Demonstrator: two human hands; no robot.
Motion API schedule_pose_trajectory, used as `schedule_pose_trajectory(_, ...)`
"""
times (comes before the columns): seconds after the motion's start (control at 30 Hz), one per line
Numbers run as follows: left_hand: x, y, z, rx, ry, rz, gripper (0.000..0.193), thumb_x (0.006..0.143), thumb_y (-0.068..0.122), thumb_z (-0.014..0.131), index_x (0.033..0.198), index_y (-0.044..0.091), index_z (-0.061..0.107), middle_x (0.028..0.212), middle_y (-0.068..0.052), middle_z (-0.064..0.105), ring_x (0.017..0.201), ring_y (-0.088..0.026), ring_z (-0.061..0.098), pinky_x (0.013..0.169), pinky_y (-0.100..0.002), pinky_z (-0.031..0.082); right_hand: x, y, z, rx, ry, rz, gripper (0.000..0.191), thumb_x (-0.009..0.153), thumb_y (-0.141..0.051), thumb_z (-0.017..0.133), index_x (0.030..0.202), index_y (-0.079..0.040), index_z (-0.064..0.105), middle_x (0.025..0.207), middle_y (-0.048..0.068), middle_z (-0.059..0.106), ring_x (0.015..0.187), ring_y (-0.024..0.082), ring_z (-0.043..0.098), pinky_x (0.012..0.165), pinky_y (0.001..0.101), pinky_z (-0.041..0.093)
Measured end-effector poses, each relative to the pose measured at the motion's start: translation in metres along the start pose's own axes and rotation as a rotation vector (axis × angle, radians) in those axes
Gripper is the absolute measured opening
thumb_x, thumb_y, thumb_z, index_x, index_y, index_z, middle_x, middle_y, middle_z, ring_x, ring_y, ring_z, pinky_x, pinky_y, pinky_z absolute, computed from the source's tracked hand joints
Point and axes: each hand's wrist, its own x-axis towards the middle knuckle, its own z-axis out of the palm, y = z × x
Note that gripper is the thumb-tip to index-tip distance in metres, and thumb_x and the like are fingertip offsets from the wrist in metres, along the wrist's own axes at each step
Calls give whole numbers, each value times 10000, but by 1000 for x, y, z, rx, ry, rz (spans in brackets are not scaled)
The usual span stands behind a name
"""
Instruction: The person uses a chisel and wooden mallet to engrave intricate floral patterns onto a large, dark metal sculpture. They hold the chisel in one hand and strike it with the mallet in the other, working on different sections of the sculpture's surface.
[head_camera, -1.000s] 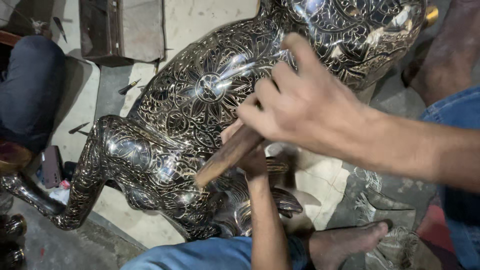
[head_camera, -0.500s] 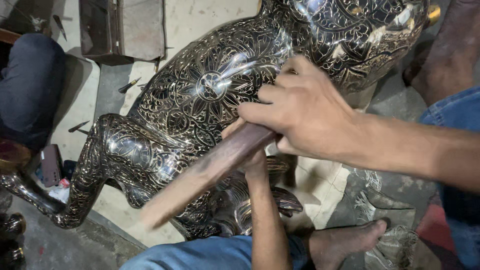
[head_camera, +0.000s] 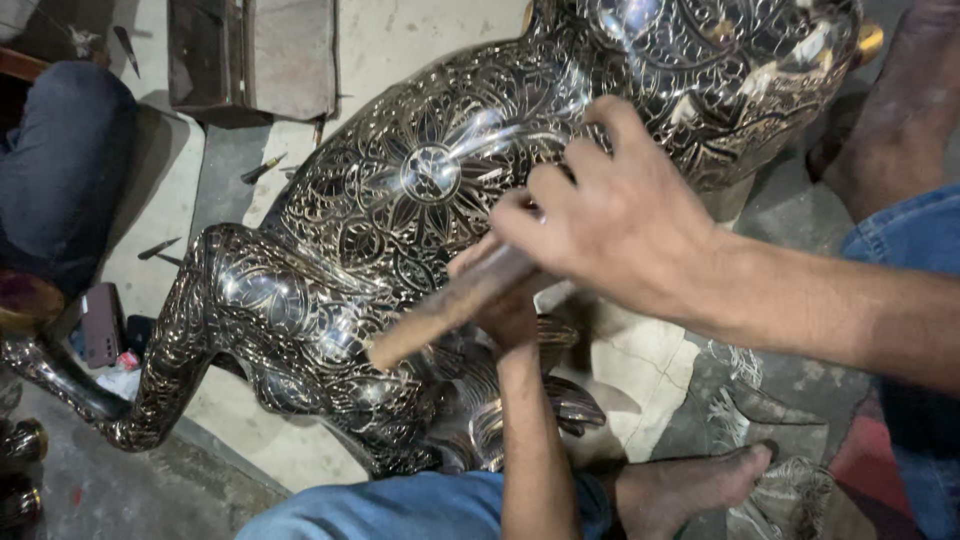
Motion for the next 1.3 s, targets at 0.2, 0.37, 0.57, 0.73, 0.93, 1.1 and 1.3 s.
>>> schedule_pose_trajectory(0.2,-14,1,-2,-154,549,28,198,1093,264,675,1138,76,631,946,-9,599,861,-74,590,780,-164,482,-13,10,1,390,-206,261,222,673,-121,811,823,-100,649,649,67,654,614,250,660,651,477,494)
schedule_pose_trajectory(0.37,-4,4,-14,-205,469,-275,201,1043,94,656,1113,-13,502,956,-110,571,865,-149,561,801,-275,527,-24,33,3,690,-163,513,336,702,-132,798,1004,-59,670,725,92,677,662,200,702,613,378,557)
schedule_pose_trajectory(0.57,74,16,-31,-45,-25,-60,255,1085,204,650,1288,54,610,1117,-67,781,1018,-151,789,904,-274,638,-30,56,12,852,-305,852,384,834,-288,878,977,7,678,736,126,689,648,201,670,607,377,535)
schedule_pose_trajectory(0.73,151,15,-25,-152,-461,284,259,1088,258,694,1220,47,621,1085,-97,754,1015,-202,766,932,-340,641,-30,77,19,842,-105,788,412,888,-257,873,1117,10,658,927,61,715,815,160,692,769,331,556)
schedule_pose_trajectory(0.93,130,-8,-5,-93,-976,237,339,1039,307,718,1210,54,571,942,-84,747,848,-183,749,764,-357,601,-62,39,9,933,192,1037,410,918,-223,855,1171,-2,620,975,35,662,836,136,625,747,307,514)
schedule_pose_trajectory(1.1,91,-17,6,138,-1037,350,322,957,130,710,1247,60,591,873,-146,641,732,-253,608,641,-444,503,-124,-33,27,1312,384,1415,309,910,-196,820,1109,-67,622,840,9,649,683,96,644,614,242,526)
schedule_pose_trajectory(1.3,87,-15,6,136,-1016,486,465,876,15,674,1329,61,580,941,-121,658,893,-274,633,715,-438,535,-184,-54,43,1108,328,1559,357,887,-122,829,1166,-28,627,879,22,661,709,103,637,604,246,499)
